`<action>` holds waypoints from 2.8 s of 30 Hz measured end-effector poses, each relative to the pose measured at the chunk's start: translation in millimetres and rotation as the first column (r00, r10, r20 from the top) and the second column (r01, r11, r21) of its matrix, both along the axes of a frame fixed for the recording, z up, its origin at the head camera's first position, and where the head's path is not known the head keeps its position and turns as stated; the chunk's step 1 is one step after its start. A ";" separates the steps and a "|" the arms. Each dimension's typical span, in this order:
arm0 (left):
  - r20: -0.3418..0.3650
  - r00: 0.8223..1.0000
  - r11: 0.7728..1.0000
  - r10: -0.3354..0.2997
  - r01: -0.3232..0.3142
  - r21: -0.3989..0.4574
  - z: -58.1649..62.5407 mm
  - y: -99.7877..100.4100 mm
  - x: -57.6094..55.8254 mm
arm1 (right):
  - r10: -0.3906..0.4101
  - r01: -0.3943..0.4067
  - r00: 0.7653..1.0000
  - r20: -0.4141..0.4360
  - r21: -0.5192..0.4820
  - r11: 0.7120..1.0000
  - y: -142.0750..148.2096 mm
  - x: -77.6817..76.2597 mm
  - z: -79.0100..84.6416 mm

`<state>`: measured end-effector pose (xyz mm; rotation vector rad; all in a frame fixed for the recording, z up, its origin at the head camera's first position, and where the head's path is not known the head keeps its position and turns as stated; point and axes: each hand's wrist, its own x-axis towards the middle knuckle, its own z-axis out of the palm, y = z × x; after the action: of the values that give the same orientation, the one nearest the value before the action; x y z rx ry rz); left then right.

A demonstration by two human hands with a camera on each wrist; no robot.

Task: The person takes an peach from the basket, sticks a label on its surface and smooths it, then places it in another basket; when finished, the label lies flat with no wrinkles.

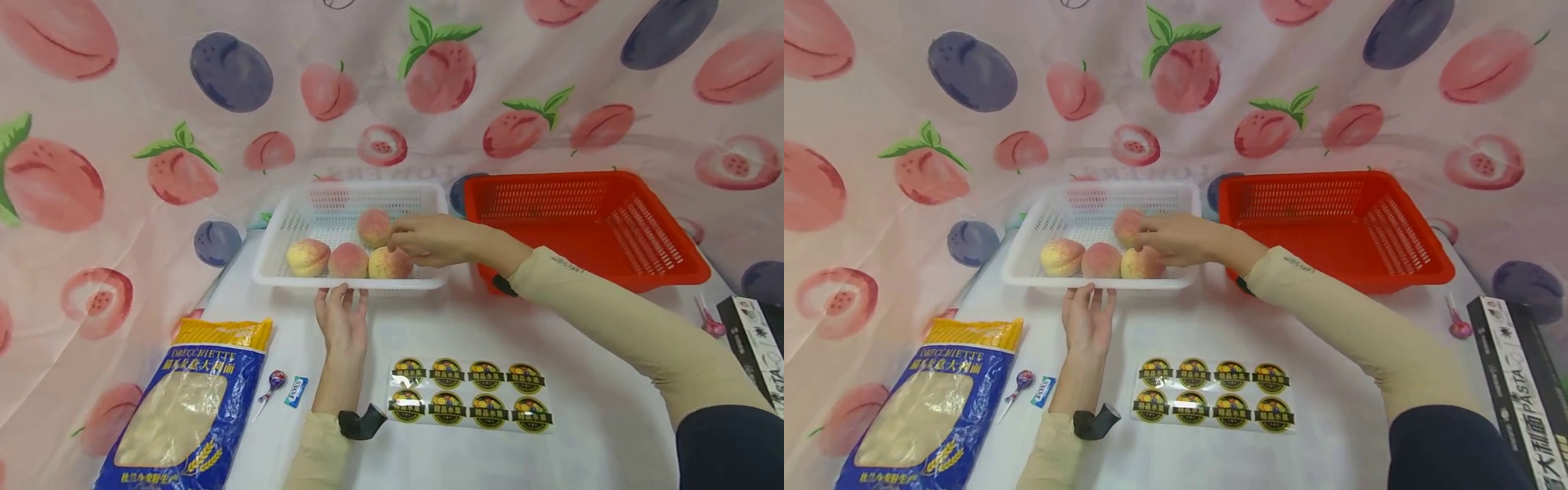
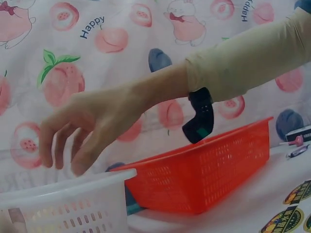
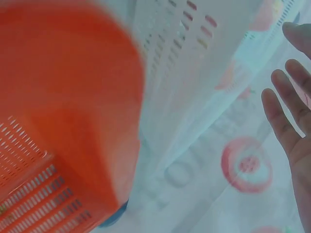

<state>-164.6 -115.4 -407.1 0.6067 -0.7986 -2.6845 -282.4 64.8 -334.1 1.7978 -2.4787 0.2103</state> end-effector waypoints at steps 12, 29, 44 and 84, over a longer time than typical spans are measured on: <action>-0.014 1.000 1.000 0.008 -0.008 0.015 -0.7 1.8 -2.3 | 0.056 -0.049 0.998 -0.029 0.212 0.976 -35.4 -6.7 -17.1; -0.023 1.000 1.000 0.021 -0.020 0.022 -2.4 0.4 -2.3 | -0.020 0.004 0.999 0.045 0.317 0.948 -51.8 -12.8 -42.7; -0.026 1.000 1.000 0.017 -0.017 0.005 -6.4 2.2 -2.6 | 0.002 -0.015 0.999 0.044 0.308 0.951 -53.4 -17.6 -51.9; -0.013 1.000 1.000 -0.004 0.004 -0.006 -5.6 1.5 -1.1 | -0.041 0.046 0.999 -0.021 0.355 0.934 -20.6 1.9 14.6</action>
<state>-165.7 -114.0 -412.7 0.5867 -0.8059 -2.6859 -280.5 44.2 -319.5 1.8492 -2.6812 -0.2725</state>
